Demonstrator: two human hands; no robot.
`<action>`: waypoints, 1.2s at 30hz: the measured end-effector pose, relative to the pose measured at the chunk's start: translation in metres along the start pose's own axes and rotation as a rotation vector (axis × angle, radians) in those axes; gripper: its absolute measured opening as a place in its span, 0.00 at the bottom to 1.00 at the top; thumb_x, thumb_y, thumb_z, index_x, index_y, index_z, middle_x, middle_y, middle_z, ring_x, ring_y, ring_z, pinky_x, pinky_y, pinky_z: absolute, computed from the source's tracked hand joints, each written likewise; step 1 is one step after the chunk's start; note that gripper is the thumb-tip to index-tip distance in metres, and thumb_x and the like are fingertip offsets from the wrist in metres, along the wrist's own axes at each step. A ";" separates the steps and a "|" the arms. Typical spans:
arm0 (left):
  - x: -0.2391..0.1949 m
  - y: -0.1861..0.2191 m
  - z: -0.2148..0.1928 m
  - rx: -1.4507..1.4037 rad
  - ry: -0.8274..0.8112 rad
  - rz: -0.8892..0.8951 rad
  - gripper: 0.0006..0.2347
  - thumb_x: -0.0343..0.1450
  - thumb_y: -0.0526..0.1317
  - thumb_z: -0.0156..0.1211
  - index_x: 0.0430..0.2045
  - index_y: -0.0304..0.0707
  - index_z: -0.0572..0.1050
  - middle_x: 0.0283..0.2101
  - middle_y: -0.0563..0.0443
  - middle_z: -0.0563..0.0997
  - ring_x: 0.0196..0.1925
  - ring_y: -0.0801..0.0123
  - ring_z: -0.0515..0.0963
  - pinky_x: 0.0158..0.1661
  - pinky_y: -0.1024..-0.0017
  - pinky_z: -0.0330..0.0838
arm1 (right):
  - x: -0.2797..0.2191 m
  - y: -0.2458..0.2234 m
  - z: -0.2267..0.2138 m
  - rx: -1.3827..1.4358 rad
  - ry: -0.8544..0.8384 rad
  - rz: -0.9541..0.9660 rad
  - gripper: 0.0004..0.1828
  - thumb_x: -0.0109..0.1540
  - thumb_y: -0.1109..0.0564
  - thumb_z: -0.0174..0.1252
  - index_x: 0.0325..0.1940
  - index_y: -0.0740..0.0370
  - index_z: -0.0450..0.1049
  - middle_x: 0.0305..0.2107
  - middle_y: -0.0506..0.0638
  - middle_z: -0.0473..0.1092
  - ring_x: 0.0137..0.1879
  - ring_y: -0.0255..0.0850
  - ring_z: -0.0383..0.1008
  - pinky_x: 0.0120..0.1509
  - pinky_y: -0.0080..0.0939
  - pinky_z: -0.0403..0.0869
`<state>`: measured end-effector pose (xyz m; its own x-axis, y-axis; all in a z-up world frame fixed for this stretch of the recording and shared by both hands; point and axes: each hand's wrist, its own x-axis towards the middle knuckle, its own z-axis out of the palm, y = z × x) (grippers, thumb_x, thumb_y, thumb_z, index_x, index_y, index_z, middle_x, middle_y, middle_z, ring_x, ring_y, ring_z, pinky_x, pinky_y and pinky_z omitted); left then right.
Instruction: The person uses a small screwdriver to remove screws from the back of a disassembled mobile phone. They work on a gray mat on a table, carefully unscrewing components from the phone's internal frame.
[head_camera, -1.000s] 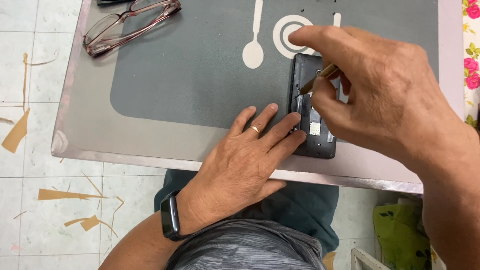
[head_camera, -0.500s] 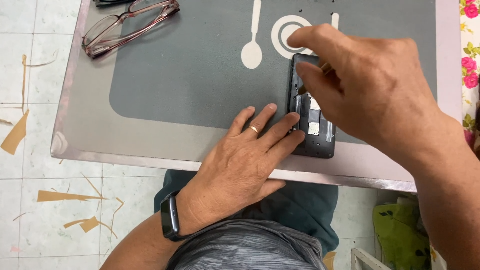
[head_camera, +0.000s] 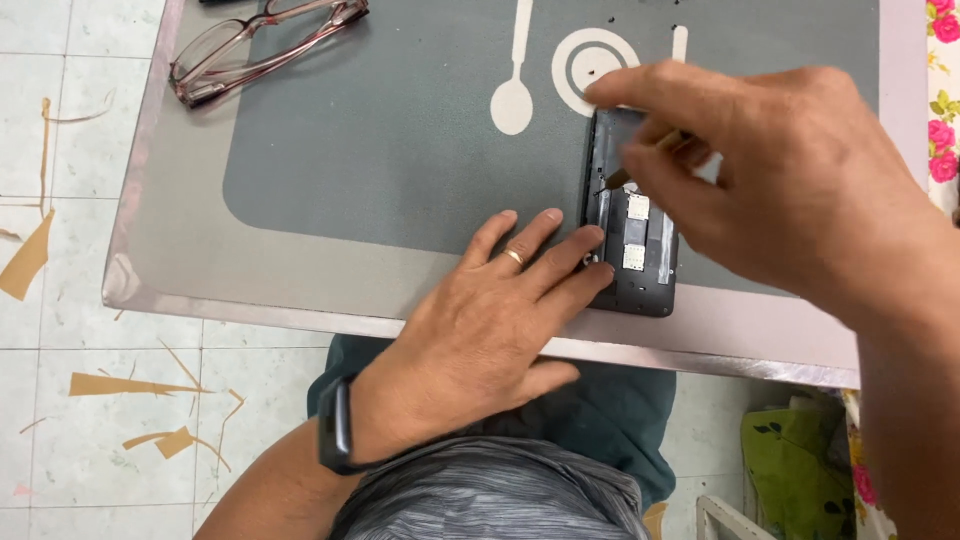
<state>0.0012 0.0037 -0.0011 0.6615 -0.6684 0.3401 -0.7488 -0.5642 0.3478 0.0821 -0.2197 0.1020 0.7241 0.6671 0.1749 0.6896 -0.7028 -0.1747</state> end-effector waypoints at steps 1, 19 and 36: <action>0.001 -0.002 -0.005 -0.002 -0.002 0.002 0.39 0.60 0.57 0.83 0.65 0.41 0.72 0.73 0.42 0.70 0.74 0.41 0.70 0.71 0.41 0.62 | 0.000 0.001 0.002 0.000 0.000 0.003 0.20 0.72 0.69 0.63 0.68 0.62 0.80 0.34 0.43 0.80 0.32 0.43 0.77 0.44 0.47 0.73; 0.001 0.001 -0.004 -0.046 -0.015 -0.023 0.35 0.66 0.55 0.78 0.66 0.41 0.71 0.73 0.42 0.70 0.75 0.41 0.69 0.72 0.42 0.60 | -0.017 0.006 0.020 0.066 0.106 0.039 0.25 0.72 0.75 0.58 0.74 0.65 0.74 0.36 0.45 0.76 0.38 0.41 0.77 0.43 0.44 0.68; -0.005 -0.004 0.002 -0.113 0.019 -0.023 0.38 0.62 0.54 0.80 0.66 0.42 0.71 0.73 0.42 0.70 0.76 0.39 0.69 0.73 0.41 0.57 | -0.002 -0.025 -0.001 0.254 0.017 0.248 0.29 0.66 0.74 0.51 0.71 0.61 0.70 0.56 0.55 0.80 0.52 0.41 0.86 0.36 0.39 0.76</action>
<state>0.0011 0.0082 -0.0059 0.6801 -0.6460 0.3466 -0.7246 -0.5203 0.4519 0.0634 -0.2034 0.1075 0.8711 0.4782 0.1123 0.4738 -0.7579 -0.4484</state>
